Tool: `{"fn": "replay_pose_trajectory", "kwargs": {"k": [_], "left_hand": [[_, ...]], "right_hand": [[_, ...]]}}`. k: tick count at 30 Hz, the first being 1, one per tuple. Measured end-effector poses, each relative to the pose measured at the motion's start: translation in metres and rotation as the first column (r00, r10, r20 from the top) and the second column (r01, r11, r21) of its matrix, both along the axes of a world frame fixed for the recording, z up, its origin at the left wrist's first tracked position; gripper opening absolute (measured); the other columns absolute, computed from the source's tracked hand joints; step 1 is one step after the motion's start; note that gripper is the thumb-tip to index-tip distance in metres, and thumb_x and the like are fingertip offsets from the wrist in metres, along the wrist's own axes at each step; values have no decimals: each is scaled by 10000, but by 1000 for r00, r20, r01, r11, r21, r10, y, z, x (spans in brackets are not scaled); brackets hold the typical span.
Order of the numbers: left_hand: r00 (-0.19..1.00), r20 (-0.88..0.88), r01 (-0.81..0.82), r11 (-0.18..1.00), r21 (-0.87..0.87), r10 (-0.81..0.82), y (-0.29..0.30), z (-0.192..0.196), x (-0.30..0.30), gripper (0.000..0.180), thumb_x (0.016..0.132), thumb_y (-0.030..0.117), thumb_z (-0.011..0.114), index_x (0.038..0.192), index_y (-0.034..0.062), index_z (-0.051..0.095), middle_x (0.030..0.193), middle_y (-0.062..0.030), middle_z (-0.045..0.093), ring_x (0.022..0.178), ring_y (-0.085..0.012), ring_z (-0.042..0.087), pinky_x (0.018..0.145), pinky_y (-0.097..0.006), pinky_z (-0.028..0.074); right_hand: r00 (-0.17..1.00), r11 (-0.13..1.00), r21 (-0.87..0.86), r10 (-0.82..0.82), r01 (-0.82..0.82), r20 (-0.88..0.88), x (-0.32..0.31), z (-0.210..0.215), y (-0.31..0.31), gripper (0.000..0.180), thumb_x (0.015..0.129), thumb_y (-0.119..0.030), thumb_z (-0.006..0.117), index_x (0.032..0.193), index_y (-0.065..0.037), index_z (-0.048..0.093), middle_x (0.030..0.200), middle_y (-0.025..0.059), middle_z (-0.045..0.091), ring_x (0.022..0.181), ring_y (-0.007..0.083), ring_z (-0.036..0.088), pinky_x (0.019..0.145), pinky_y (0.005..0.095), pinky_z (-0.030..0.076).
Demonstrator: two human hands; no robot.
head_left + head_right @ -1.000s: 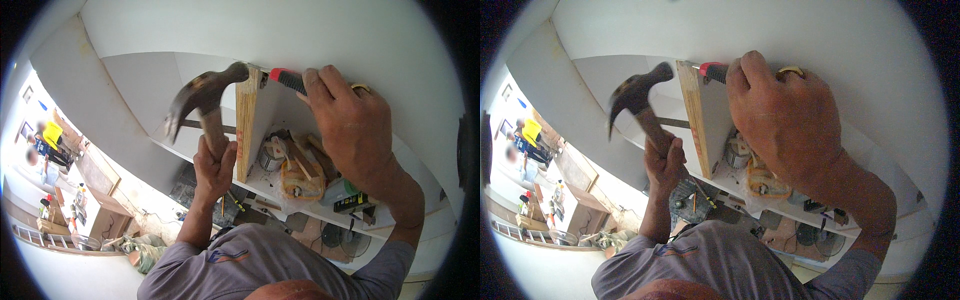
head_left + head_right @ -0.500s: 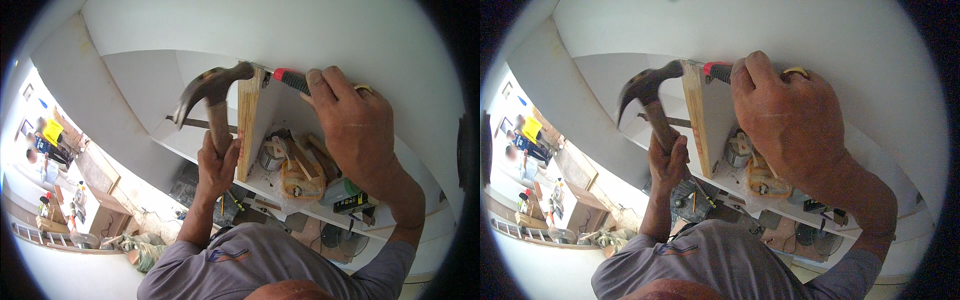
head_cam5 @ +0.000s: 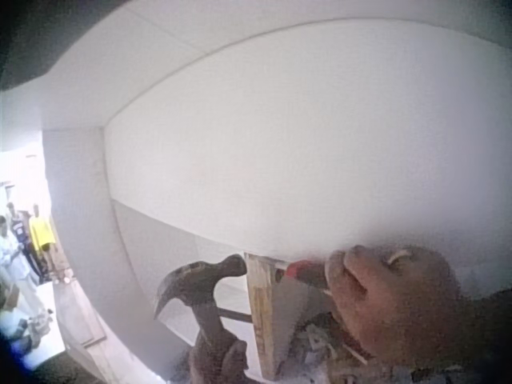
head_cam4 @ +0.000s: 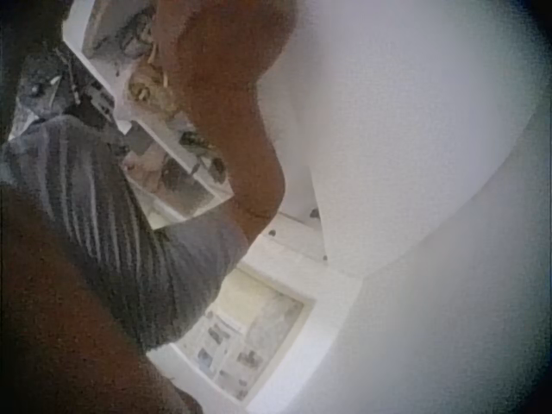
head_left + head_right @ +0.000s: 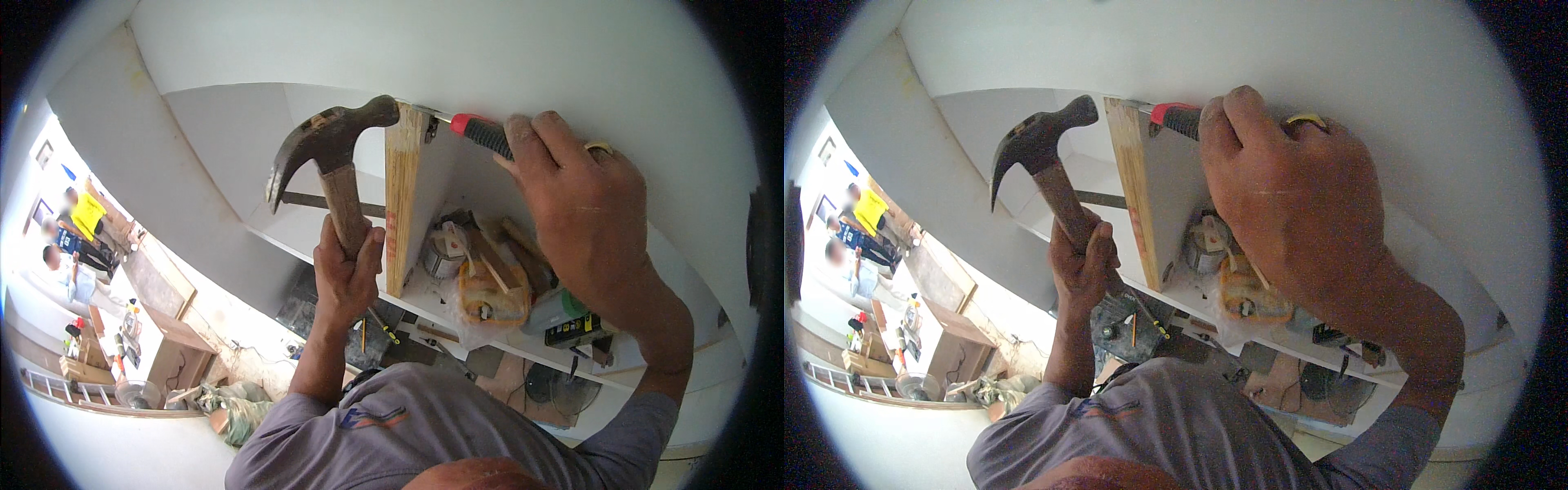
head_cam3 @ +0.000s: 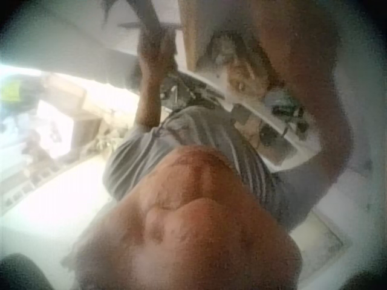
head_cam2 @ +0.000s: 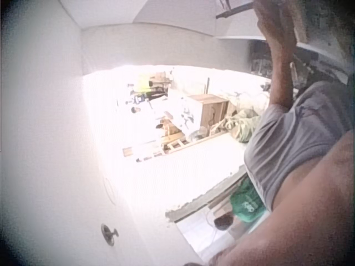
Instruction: The person installs a wooden shelf into a wall cavity using a hammer, utility knife, and sanding block. They secure the shelf, trim excess material, and smooth the edges.
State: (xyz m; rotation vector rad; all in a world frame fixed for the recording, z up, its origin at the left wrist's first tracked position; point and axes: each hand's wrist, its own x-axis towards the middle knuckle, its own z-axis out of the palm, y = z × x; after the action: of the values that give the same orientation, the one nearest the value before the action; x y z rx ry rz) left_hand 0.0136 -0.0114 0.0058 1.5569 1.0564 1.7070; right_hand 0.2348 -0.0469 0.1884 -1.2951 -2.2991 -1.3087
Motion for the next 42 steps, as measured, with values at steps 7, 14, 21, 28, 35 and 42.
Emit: {"fn": "replay_pose_trajectory", "kwargs": {"k": [7, 14, 21, 28, 35, 42], "left_hand": [[998, 56, 25, 1000, 19, -26, -3, -7, 3, 196, 996, 162, 629, 1030, 33, 486, 691, -23, 561, 527, -94, 562, 461, -252, 469], [999, -40, -36, 999, -30, 35, 0, -16, 11, 191, 992, 161, 627, 1040, 30, 497, 704, -20, 566, 556, -90, 566, 488, -248, 480], [1000, -4, -4, 999, -40, 4, -5, -10, 11, 206, 994, 172, 629, 1058, 26, 498, 710, -18, 562, 559, -82, 558, 491, -248, 480], [999, -52, -10, 1000, -20, 9, -4, -11, 9, 176, 1003, 159, 605, 1027, 30, 488, 702, -25, 567, 537, -93, 564, 466, -250, 470], [967, 224, 120, 992, 28, -123, -8, -35, -4, 175, 991, 158, 636, 1023, 25, 527, 707, -24, 589, 553, -89, 579, 489, -248, 462], [948, 318, 52, 996, -79, -24, -18, -43, -10, 142, 985, 130, 642, 1020, 41, 536, 725, 7, 569, 569, -78, 567, 501, -246, 467]], "right_hand": [[999, 1000, 2, 22, -22, -27, 0, 0, -1, 359, 859, -174, 717, 1165, -12, 627, 1017, 86, 622, 694, 196, 687, 586, 334, 562], [999, 999, 8, 31, -31, -11, 0, -2, 1, 349, 864, -176, 718, 1159, -10, 628, 1002, 86, 609, 702, 198, 687, 586, 332, 568], [1000, 1000, 6, 14, -14, -19, 0, -3, 0, 353, 866, -170, 718, 1167, -11, 624, 994, 80, 610, 700, 191, 686, 584, 332, 568], [1000, 1000, 14, 3, -3, -9, -1, -3, -1, 355, 862, -167, 721, 1168, -14, 625, 995, 80, 612, 705, 191, 685, 583, 334, 563], [991, 993, -41, 106, -109, -83, 6, -22, -10, 381, 856, -204, 744, 1178, -31, 635, 980, 68, 610, 677, 194, 662, 563, 335, 526], [924, 951, -234, 107, -203, -366, 1, -49, 5, 309, 932, -264, 665, 1151, -49, 639, 1012, 116, 630, 800, 314, 692, 675, 422, 568]]}}
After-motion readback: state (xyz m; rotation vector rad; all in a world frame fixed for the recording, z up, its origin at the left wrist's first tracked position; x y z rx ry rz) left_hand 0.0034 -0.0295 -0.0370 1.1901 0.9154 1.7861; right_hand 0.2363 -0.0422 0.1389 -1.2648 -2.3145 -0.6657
